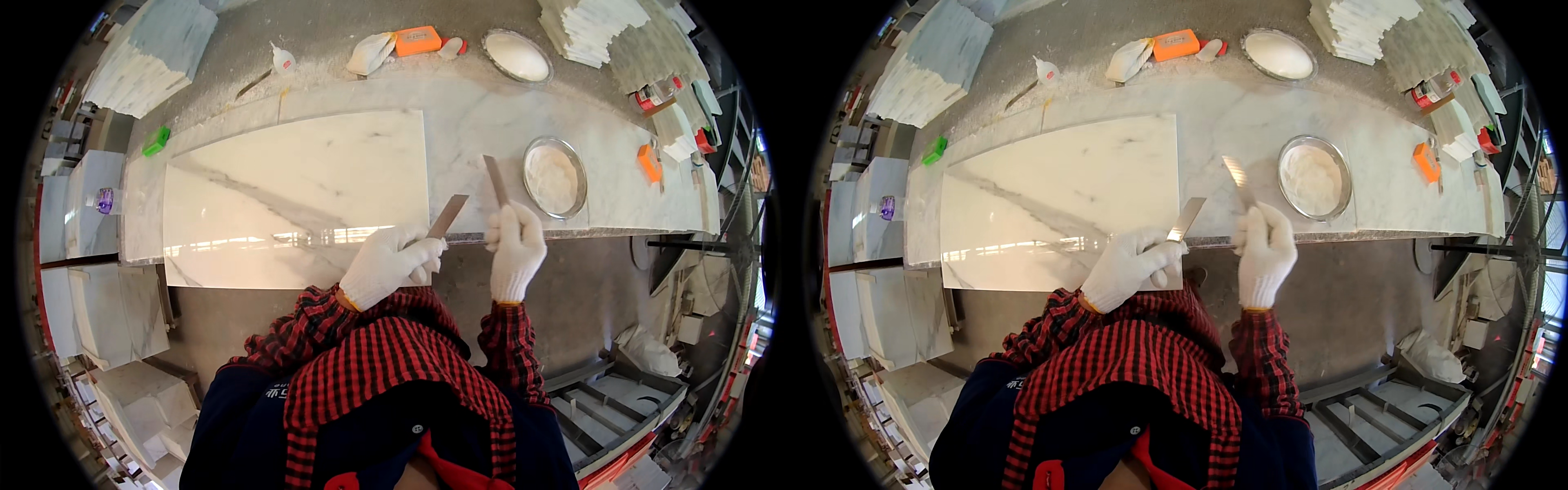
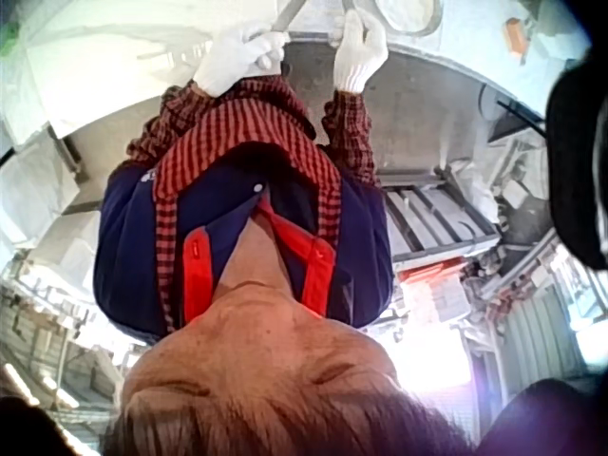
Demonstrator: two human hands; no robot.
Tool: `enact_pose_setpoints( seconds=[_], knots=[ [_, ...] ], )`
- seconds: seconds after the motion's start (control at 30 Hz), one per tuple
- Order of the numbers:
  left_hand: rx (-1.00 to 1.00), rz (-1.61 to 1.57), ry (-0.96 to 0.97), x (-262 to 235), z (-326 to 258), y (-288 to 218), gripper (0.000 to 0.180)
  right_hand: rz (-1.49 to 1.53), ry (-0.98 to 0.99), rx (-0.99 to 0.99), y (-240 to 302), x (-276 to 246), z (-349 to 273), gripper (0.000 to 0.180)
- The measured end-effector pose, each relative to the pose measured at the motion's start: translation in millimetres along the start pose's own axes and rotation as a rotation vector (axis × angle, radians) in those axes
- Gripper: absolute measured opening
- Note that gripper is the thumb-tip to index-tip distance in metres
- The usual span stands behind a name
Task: The person picks up a large white rectangular tile and places it on a workbench. They use a metal spatula to scoop a white paste from a metal bowl and spread it evenly across the tile's surface. The person repeatedly scoops and spreads the paste, covering the entire tile.
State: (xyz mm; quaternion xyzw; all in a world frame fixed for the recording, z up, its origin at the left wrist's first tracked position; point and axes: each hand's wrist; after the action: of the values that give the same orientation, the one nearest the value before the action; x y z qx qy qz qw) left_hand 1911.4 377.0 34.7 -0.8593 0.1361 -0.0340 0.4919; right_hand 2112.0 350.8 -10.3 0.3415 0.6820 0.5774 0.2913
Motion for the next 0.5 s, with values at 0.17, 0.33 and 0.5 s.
enact_pose_setpoints(
  seconds=[0.17, 0.33, 0.5],
  knots=[
    [0.008, -0.076, -0.007, -2, -3, 7, 0.026, -0.031, 0.097, 0.136, 22, -12, -9, 0.026],
    [0.162, 0.092, -0.070, -4, 3, 14, 0.026, -0.048, 0.196, 0.269, 35, -14, -39, 0.027],
    [0.047, 0.044, -0.050, -3, 5, 14, 0.025, -0.096, 0.196, 0.252, 36, -14, -49, 0.026]
  ],
)
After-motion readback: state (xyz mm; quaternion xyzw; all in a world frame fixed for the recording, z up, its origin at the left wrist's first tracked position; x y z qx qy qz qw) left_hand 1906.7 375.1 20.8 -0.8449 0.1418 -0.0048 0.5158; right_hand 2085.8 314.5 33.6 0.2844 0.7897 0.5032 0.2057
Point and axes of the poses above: each hand's wrist, its own z-axis towards the middle knuckle, its own x-axis out of the palm, y = z × x, and after that the axes turned 15 degrees about -y, right-handed
